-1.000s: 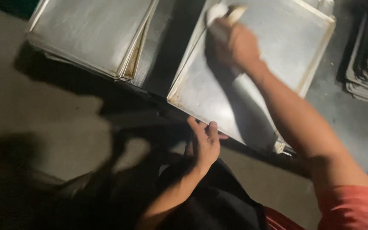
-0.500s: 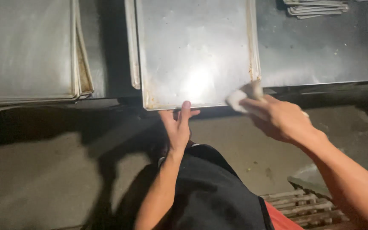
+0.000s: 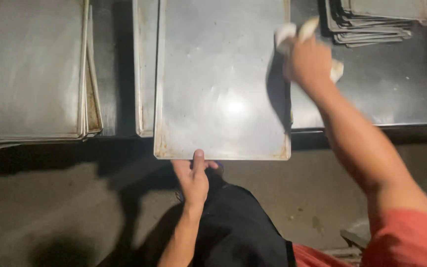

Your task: The recorder uses a cloth to wipe down and clean metal baking trays on a stainless steel work table.

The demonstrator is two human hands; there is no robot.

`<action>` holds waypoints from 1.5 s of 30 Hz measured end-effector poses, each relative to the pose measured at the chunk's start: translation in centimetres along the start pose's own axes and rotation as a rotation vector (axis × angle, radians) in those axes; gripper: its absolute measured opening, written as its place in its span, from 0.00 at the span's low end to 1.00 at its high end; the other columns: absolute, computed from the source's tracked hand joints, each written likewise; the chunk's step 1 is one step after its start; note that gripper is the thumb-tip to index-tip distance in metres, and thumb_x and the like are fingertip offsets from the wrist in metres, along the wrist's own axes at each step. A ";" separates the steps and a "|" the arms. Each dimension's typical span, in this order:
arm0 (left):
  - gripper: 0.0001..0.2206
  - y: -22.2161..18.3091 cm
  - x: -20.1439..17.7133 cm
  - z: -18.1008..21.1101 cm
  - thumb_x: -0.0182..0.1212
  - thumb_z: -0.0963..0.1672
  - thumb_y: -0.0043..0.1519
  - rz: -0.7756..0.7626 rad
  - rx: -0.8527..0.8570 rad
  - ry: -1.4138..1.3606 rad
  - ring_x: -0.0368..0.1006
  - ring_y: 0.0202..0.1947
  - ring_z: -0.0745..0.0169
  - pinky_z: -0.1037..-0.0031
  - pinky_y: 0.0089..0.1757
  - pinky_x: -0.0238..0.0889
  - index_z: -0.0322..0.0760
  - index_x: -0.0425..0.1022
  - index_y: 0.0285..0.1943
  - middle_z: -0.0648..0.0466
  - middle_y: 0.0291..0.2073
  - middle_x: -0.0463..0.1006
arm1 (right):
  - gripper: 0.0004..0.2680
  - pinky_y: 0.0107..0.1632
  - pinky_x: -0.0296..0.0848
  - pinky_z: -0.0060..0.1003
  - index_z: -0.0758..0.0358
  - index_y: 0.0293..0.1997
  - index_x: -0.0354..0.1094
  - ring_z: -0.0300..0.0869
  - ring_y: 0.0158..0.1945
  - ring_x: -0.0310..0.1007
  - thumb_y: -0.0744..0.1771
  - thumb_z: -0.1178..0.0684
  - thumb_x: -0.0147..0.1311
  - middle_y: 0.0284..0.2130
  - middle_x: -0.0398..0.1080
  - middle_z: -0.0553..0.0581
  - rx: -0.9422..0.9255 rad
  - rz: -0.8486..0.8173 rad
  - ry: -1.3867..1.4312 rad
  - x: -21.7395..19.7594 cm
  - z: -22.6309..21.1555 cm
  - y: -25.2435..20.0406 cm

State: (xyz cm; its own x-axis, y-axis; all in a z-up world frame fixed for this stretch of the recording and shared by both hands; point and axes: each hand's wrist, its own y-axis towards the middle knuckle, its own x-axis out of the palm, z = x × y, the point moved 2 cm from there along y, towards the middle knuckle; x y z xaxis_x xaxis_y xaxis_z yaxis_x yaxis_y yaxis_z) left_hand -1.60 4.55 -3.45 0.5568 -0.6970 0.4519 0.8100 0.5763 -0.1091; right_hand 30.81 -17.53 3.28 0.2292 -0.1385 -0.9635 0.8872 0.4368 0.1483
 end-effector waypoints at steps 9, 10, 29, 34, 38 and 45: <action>0.23 -0.2 -0.2 1.0 0.52 0.38 0.65 0.131 -0.184 0.053 0.76 0.37 0.56 0.69 0.27 0.72 0.30 0.52 0.69 0.42 0.53 0.73 | 0.11 0.38 0.68 0.60 0.61 0.53 0.64 0.60 0.38 0.73 0.66 0.55 0.50 0.36 0.73 0.66 -0.252 0.049 0.324 1.4 -11.8 3.7; 0.23 -0.3 -0.2 1.2 0.53 0.38 0.64 0.171 -0.219 0.076 0.76 0.36 0.56 0.69 0.26 0.71 0.30 0.54 0.68 0.42 0.53 0.74 | 0.17 0.36 0.64 0.68 0.57 0.65 0.55 0.63 0.38 0.71 0.68 0.50 0.42 0.36 0.71 0.66 -0.466 -0.263 0.387 -9.8 -17.0 0.0; 0.35 2.6 -15.2 -7.7 0.54 0.40 0.59 -0.061 -0.317 0.151 0.76 0.44 0.40 0.62 0.29 0.76 0.42 0.48 0.78 0.41 0.58 0.72 | 0.19 0.41 0.74 0.55 0.28 0.69 0.59 0.55 0.44 0.76 0.70 0.51 0.48 0.53 0.70 0.60 -0.748 -0.135 0.634 -7.0 -19.4 -10.1; 0.38 3.0 -32.7 -25.1 0.58 0.52 0.54 -0.745 0.267 0.827 0.56 0.58 0.30 0.43 0.46 0.53 0.37 0.51 0.74 0.34 0.62 0.61 | 0.26 0.55 0.73 0.42 0.57 0.76 0.53 0.51 0.49 0.75 0.69 0.45 0.56 0.48 0.71 0.63 -0.144 -0.257 1.176 -9.9 -11.6 -16.6; 0.42 4.0 -8.8 -8.8 0.62 0.58 0.51 -1.239 0.687 1.130 0.44 0.66 0.25 0.33 0.57 0.39 0.35 0.53 0.71 0.31 0.64 0.54 | 0.33 0.63 0.66 0.38 0.66 0.78 0.42 0.46 0.61 0.68 0.66 0.49 0.60 0.62 0.66 0.64 0.383 0.202 1.272 -10.7 -7.0 -21.1; 0.37 3.5 5.2 5.2 0.65 0.41 0.52 -1.113 0.940 1.534 0.45 0.73 0.24 0.32 0.62 0.41 0.41 0.58 0.75 0.33 0.73 0.52 | 0.30 0.61 0.71 0.39 0.69 0.76 0.47 0.45 0.60 0.71 0.67 0.52 0.60 0.61 0.68 0.64 0.877 0.811 1.324 -12.6 -6.1 -28.1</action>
State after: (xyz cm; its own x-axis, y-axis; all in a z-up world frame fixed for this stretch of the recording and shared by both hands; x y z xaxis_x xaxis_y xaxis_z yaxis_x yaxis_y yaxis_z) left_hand 3.15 5.12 3.16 0.0899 -0.2413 -0.9663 0.7862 -0.5784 0.2176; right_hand 0.54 -22.64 9.88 0.6231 0.7805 -0.0494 0.7610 -0.5906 0.2686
